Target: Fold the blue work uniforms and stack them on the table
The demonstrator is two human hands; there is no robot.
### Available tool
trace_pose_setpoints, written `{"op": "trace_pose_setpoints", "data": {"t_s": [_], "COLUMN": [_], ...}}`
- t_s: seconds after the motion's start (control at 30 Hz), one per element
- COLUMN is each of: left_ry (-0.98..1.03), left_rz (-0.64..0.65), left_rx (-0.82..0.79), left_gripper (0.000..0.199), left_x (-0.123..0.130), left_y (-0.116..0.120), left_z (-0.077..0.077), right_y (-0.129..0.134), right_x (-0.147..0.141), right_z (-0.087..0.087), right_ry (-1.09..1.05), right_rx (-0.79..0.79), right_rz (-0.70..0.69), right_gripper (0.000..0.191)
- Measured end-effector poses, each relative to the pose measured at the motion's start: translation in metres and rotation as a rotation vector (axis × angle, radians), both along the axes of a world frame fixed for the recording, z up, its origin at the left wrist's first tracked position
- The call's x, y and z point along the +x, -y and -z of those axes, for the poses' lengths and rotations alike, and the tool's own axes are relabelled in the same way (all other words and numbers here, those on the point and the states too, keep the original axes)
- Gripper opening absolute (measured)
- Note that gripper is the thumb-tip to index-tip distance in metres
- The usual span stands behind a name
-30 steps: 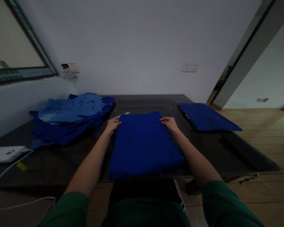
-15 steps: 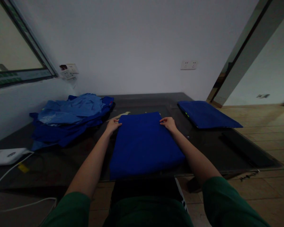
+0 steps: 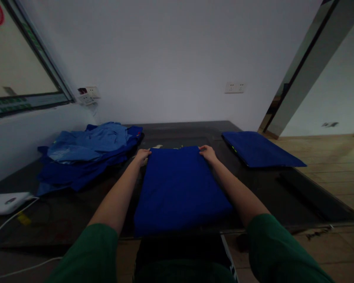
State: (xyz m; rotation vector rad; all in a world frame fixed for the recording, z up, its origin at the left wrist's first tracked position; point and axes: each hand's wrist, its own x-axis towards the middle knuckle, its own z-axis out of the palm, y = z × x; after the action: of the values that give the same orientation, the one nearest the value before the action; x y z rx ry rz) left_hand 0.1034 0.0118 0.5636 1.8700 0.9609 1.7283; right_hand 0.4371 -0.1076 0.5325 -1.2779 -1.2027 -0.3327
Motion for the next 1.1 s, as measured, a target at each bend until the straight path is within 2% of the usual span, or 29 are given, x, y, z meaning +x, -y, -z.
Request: {"op": "trace_pose_setpoints", "data": {"t_s": [0.1, 0.27, 0.43, 0.53, 0.63, 0.73, 0.83, 0.97, 1.1], "left_ry": [0.039, 0.01, -0.095, -0.18, -0.232, -0.396, -0.667, -0.799, -0.756], "left_rz": [-0.049, -0.123, -0.286, -0.383, -0.462, -0.494, -0.418, -0.358, -0.389], "left_rx": [0.016, 0.044, 0.107, 0.187, 0.278, 0.451, 0.598, 0.45, 0.335], "left_gripper": [0.011, 0.014, 0.012, 0.024, 0.041, 0.041, 0.039, 0.052, 0.06], "left_x": [-0.002, -0.001, 0.002, 0.004, 0.009, 0.025, 0.046, 0.058, 0.043], "left_y": [0.0, 0.002, 0.004, 0.009, 0.022, 0.039, 0.051, 0.049, 0.037], "left_z": [0.004, 0.005, 0.013, 0.022, 0.028, 0.033, 0.046, 0.065, 0.069], "right_y": [-0.002, 0.0, -0.001, 0.002, 0.009, 0.011, 0.005, -0.001, 0.005], "right_x": [0.0, 0.003, -0.008, -0.018, -0.028, -0.042, -0.059, -0.063, -0.05], "right_z": [0.0, 0.003, 0.013, 0.021, 0.021, 0.016, 0.019, 0.035, 0.044], "right_ry": [0.029, 0.07, 0.172, 0.257, 0.346, 0.447, 0.562, 0.678, 0.685], "right_rx": [0.003, -0.019, -0.018, -0.021, -0.02, -0.03, -0.076, -0.175, -0.275], "right_rz": [0.026, 0.099, 0.191, 0.258, 0.306, 0.305, 0.245, 0.202, 0.243], "right_gripper": [0.024, 0.018, 0.02, 0.026, 0.033, 0.037, 0.042, 0.049, 0.056]}}
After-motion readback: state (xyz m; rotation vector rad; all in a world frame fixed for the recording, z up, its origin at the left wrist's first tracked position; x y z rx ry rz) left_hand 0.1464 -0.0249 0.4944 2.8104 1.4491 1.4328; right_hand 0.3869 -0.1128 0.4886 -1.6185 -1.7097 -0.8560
